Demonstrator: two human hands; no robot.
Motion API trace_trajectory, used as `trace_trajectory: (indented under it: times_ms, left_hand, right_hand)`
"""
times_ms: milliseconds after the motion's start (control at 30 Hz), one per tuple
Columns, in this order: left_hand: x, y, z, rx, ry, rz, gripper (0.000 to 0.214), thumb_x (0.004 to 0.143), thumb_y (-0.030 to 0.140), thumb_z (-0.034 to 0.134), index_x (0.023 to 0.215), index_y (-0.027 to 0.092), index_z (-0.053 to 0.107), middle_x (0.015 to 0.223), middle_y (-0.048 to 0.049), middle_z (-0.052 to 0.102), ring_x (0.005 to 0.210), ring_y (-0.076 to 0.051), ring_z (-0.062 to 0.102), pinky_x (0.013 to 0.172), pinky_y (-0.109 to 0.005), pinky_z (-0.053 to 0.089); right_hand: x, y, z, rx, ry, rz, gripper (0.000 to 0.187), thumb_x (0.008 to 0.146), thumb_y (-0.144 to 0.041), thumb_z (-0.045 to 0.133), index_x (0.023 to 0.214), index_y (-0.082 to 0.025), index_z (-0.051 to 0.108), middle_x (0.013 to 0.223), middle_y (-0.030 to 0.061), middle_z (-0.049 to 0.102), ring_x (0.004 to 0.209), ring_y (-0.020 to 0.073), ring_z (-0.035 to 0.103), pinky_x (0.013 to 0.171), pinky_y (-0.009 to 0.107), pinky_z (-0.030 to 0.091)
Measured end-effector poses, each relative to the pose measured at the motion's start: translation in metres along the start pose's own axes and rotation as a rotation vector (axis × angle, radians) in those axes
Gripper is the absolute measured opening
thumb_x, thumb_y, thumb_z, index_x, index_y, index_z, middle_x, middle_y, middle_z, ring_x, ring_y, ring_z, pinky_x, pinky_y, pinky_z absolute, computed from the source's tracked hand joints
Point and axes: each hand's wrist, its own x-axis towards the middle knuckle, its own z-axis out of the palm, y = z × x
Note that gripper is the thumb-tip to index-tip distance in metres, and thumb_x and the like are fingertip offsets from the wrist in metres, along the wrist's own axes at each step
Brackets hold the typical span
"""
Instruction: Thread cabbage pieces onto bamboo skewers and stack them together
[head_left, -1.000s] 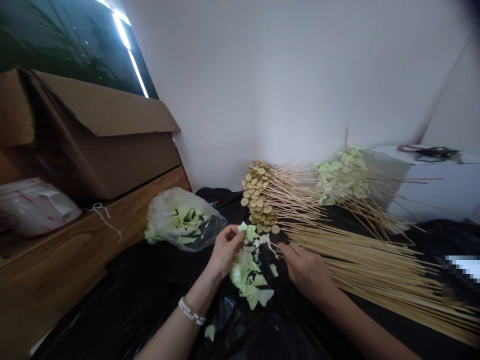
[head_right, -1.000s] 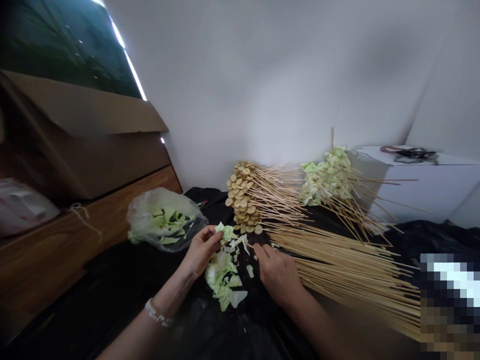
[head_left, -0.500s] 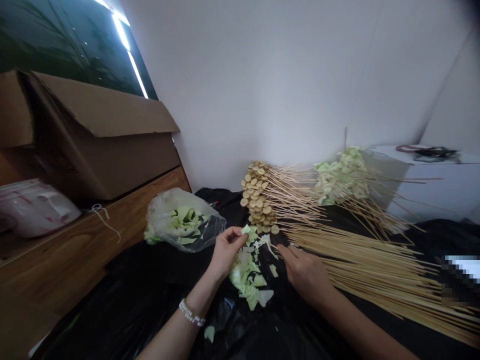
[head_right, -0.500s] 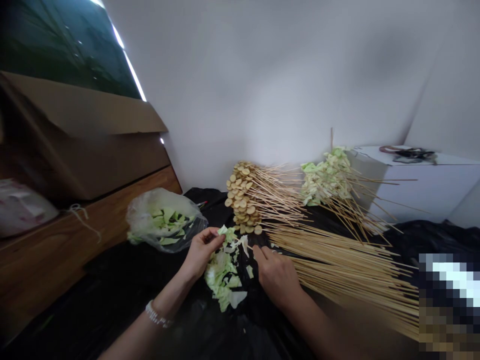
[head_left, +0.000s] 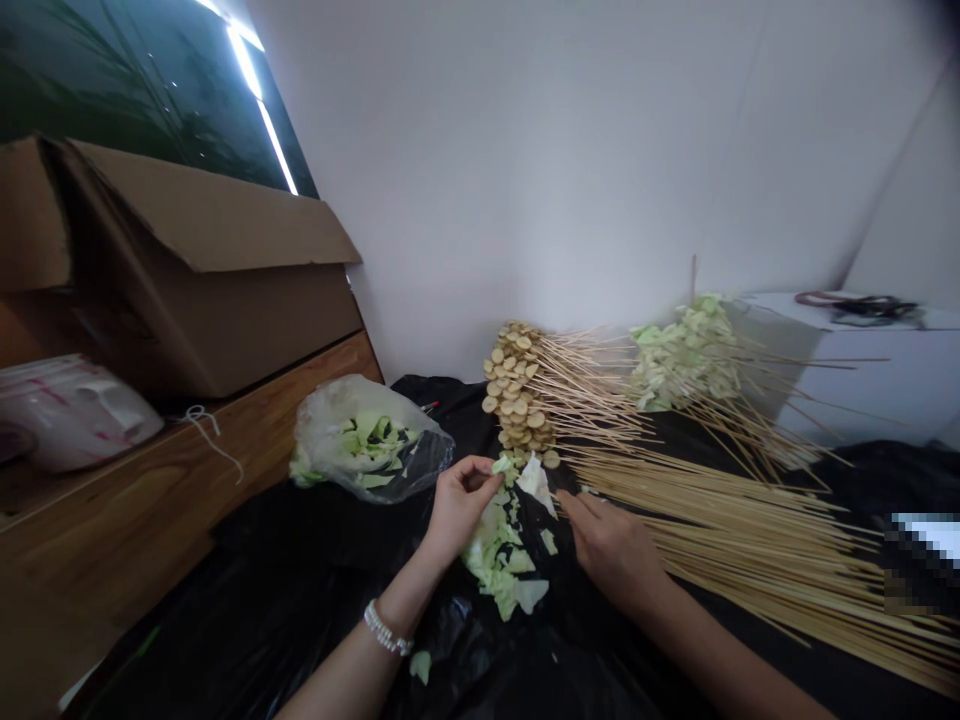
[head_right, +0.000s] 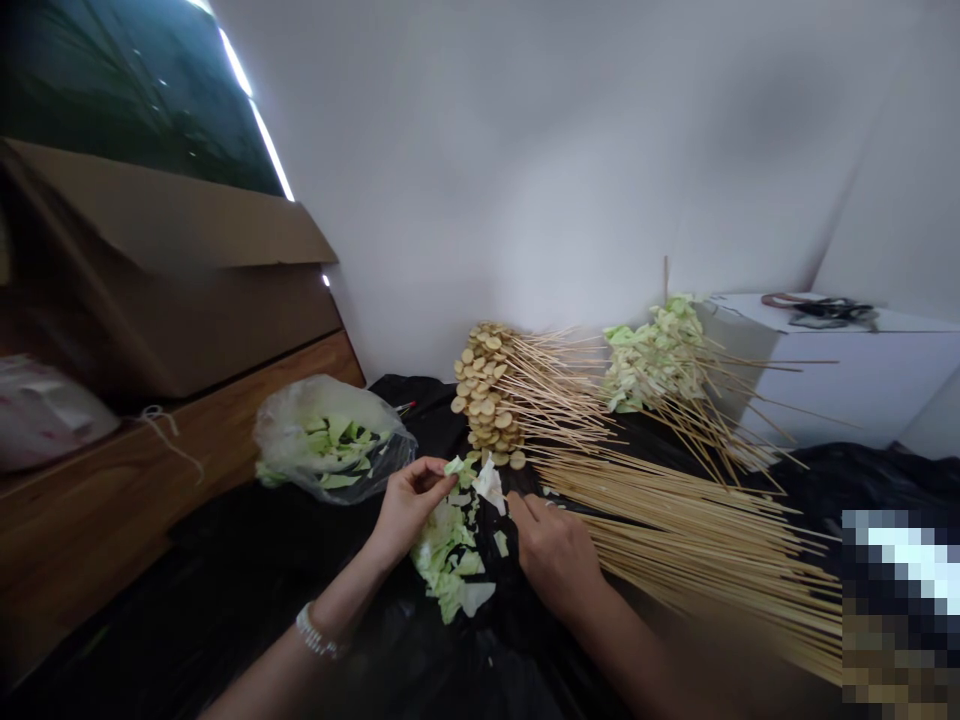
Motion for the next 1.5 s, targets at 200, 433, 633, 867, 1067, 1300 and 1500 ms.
trace_trajectory:
  times_ms: [200, 433, 633, 867, 1067, 1300, 1500]
  left_hand:
    - [-0.002, 0.002, 0.002, 0.004, -0.005, 0.001, 0.022, 0.063, 0.027, 0.079, 0.071, 0.014, 0.063, 0.071, 0.0001, 0.065, 0.064, -0.011, 0.06, 0.063, -0.02, 0.047]
    - [-0.003, 0.0, 0.004, 0.009, -0.015, -0.011, 0.021, 0.063, 0.025, 0.079, 0.073, 0.013, 0.065, 0.069, -0.0002, 0.065, 0.063, -0.01, 0.06, 0.062, -0.019, 0.047]
    - [-0.005, -0.001, 0.006, 0.0, -0.043, -0.008, 0.021, 0.063, 0.025, 0.08, 0.072, 0.014, 0.064, 0.07, -0.0004, 0.066, 0.064, -0.01, 0.061, 0.063, -0.02, 0.048]
    - [-0.006, 0.01, 0.005, 0.081, -0.122, 0.02, 0.025, 0.063, 0.03, 0.08, 0.076, 0.014, 0.067, 0.077, -0.0047, 0.071, 0.07, -0.015, 0.065, 0.068, -0.025, 0.051]
    - [0.009, 0.024, -0.023, 0.316, -0.077, 0.058, 0.032, 0.08, 0.044, 0.06, 0.078, 0.015, 0.07, 0.075, -0.0069, 0.072, 0.066, -0.017, 0.064, 0.061, -0.025, 0.048]
    - [0.002, 0.019, -0.032, 1.178, -0.05, 0.091, 0.017, 0.078, 0.034, 0.062, 0.086, 0.021, 0.071, 0.077, -0.009, 0.071, 0.073, -0.024, 0.065, 0.066, -0.029, 0.042]
    - [-0.004, 0.022, -0.028, 1.426, -0.116, -0.06, 0.024, 0.079, 0.036, 0.06, 0.095, 0.02, 0.07, 0.084, -0.0143, 0.071, 0.079, -0.029, 0.066, 0.067, -0.033, 0.043]
  right_hand:
    - [0.001, -0.003, -0.002, 0.015, -0.056, 0.038, 0.03, 0.087, -0.006, 0.039, 0.101, -0.016, 0.064, 0.077, 0.0037, 0.065, 0.063, 0.0146, 0.059, 0.059, 0.026, 0.038]
    - [0.0, -0.004, -0.001, 0.028, -0.033, 0.037, 0.028, 0.089, -0.008, 0.038, 0.099, -0.016, 0.063, 0.076, 0.0037, 0.064, 0.066, 0.015, 0.059, 0.061, 0.026, 0.036]
    - [0.0, -0.005, -0.001, 0.071, -0.033, 0.061, 0.027, 0.09, -0.008, 0.037, 0.092, -0.017, 0.062, 0.075, 0.0034, 0.063, 0.067, 0.0146, 0.058, 0.062, 0.025, 0.036]
    - [0.002, -0.004, -0.001, 0.07, -0.071, 0.064, 0.027, 0.09, -0.008, 0.036, 0.092, -0.017, 0.061, 0.073, 0.0027, 0.062, 0.065, 0.0141, 0.058, 0.06, 0.025, 0.036]
    - [0.003, 0.01, 0.0, -0.01, -0.003, 0.077, 0.028, 0.091, -0.011, 0.037, 0.1, -0.015, 0.063, 0.081, 0.0055, 0.066, 0.07, 0.016, 0.06, 0.062, 0.026, 0.038]
    - [0.002, 0.01, 0.001, -0.032, -0.007, 0.052, 0.028, 0.091, -0.011, 0.038, 0.102, -0.016, 0.063, 0.083, 0.0056, 0.067, 0.071, 0.0159, 0.061, 0.063, 0.026, 0.039]
    - [0.002, 0.008, 0.0, -0.031, 0.007, 0.048, 0.029, 0.091, -0.011, 0.038, 0.101, -0.016, 0.064, 0.082, 0.0052, 0.068, 0.069, 0.0146, 0.061, 0.06, 0.024, 0.039]
